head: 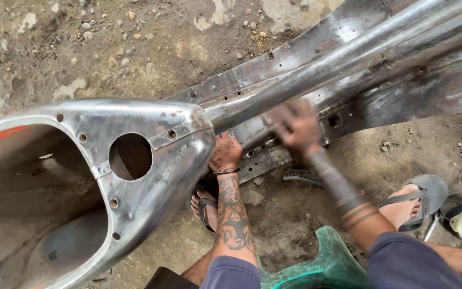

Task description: Hand-sanding a metal motorcycle frame to remove rust or old paint using sandpaper.

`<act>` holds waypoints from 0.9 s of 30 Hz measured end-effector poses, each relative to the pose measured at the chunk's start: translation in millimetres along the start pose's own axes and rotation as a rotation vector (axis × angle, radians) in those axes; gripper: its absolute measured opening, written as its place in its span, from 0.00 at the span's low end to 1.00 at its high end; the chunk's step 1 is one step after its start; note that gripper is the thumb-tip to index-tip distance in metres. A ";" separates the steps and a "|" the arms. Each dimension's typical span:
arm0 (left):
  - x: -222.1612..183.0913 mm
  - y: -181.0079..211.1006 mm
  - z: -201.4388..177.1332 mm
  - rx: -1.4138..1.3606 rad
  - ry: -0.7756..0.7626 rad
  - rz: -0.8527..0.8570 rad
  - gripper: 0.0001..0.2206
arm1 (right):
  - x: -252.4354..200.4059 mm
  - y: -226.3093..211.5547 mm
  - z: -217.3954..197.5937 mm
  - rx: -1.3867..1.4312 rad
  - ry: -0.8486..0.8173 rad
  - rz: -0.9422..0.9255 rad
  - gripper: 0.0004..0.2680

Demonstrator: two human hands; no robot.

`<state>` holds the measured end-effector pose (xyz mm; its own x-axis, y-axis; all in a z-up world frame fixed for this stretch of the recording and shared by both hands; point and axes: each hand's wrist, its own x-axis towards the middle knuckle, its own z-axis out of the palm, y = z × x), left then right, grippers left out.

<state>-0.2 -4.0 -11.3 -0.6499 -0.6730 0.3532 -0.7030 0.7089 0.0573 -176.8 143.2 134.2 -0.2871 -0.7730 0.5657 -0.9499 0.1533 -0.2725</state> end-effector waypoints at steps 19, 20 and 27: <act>-9.4 -4.7 5.6 -0.014 -0.035 -0.028 0.11 | -48.7 82.6 56.4 -0.178 0.015 0.225 0.14; -9.5 -4.4 4.9 -0.007 -0.038 -0.020 0.10 | -39.2 59.2 50.6 -0.112 -0.015 0.147 0.13; -1.3 0.4 -19.4 -0.042 -0.047 -0.049 0.15 | -26.2 64.3 16.8 -0.208 -0.017 0.324 0.17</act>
<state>6.0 1.3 6.4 -0.6288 -0.7153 0.3047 -0.7218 0.6828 0.1131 -228.3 163.0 88.8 -0.5760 -0.6739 0.4627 -0.8156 0.5115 -0.2705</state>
